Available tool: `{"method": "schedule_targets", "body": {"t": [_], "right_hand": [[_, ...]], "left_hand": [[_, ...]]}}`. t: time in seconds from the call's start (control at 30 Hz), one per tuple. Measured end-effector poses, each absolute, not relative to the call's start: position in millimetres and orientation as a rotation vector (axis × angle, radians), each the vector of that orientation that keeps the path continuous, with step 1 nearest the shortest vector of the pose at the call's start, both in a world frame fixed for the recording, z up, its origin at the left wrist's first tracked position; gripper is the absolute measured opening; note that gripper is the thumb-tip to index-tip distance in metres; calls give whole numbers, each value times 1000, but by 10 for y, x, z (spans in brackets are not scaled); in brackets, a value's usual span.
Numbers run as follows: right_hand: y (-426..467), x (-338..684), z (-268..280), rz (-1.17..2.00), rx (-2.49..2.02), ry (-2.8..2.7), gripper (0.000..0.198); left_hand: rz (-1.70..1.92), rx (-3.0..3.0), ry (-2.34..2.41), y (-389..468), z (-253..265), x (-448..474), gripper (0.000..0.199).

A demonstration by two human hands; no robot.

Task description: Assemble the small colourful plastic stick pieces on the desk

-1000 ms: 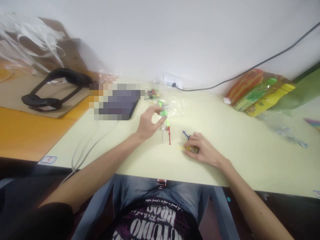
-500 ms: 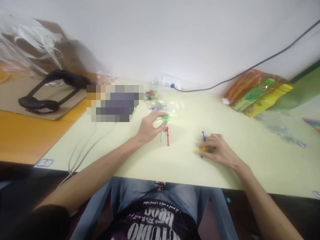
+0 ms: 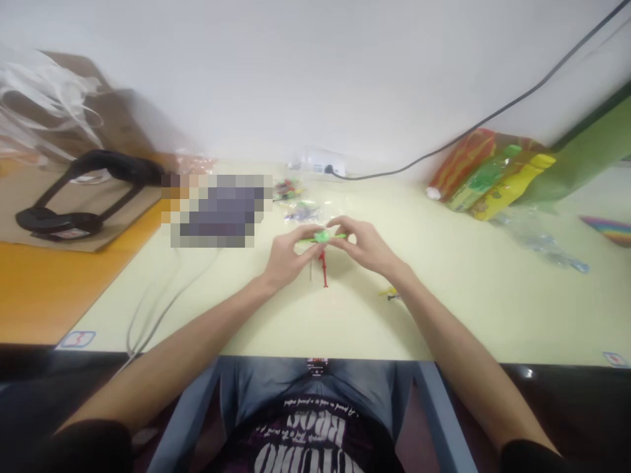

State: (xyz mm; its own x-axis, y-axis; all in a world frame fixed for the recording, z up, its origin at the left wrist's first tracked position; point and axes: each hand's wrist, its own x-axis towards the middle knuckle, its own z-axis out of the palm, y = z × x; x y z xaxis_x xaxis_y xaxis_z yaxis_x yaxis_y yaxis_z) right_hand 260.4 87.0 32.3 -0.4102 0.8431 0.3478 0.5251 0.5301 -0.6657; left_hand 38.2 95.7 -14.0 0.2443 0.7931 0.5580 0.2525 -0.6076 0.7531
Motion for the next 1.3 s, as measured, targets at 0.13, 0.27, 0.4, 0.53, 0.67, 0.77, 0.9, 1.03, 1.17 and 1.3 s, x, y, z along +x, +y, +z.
{"method": "schedule_targets", "body": {"t": [0.13, 0.27, 0.4, 0.53, 0.67, 0.77, 0.9, 1.03, 1.17, 1.3], "right_hand": [[965, 2453, 239, 622, -1030, -2019, 15], [905, 2499, 152, 561, -1032, -2034, 18], [846, 2532, 103, 632, -1051, -1970, 20], [791, 2492, 101, 727, -1029, -1804, 27], [747, 2449, 111, 723, -1028, -1847, 38], [741, 2437, 93, 667, -1037, -1916, 35], [745, 2435, 66, 603, -1062, -1915, 27], [734, 2420, 55, 572, -1054, -1928, 19], [732, 2391, 24, 466, -1115, -1937, 15], [748, 2393, -10, 350, -1147, -2001, 8]], "left_hand": [[1321, 1972, 979, 1013, -124, 329, 40], [1185, 2119, 894, 1032, -99, 301, 34], [1152, 2173, 803, 1006, -81, 322, 27], [1189, 2063, 753, 998, -110, 347, 28], [1299, 1906, 799, 1040, -163, 336, 35], [1312, 1871, 816, 1064, -182, 319, 32], [1318, 1843, 802, 1052, -172, 331, 32], [1315, 1847, 836, 1024, -157, 354, 32], [1292, 1921, 866, 1018, -167, 350, 31], [1284, 1969, 910, 1022, -168, 351, 28]]}}
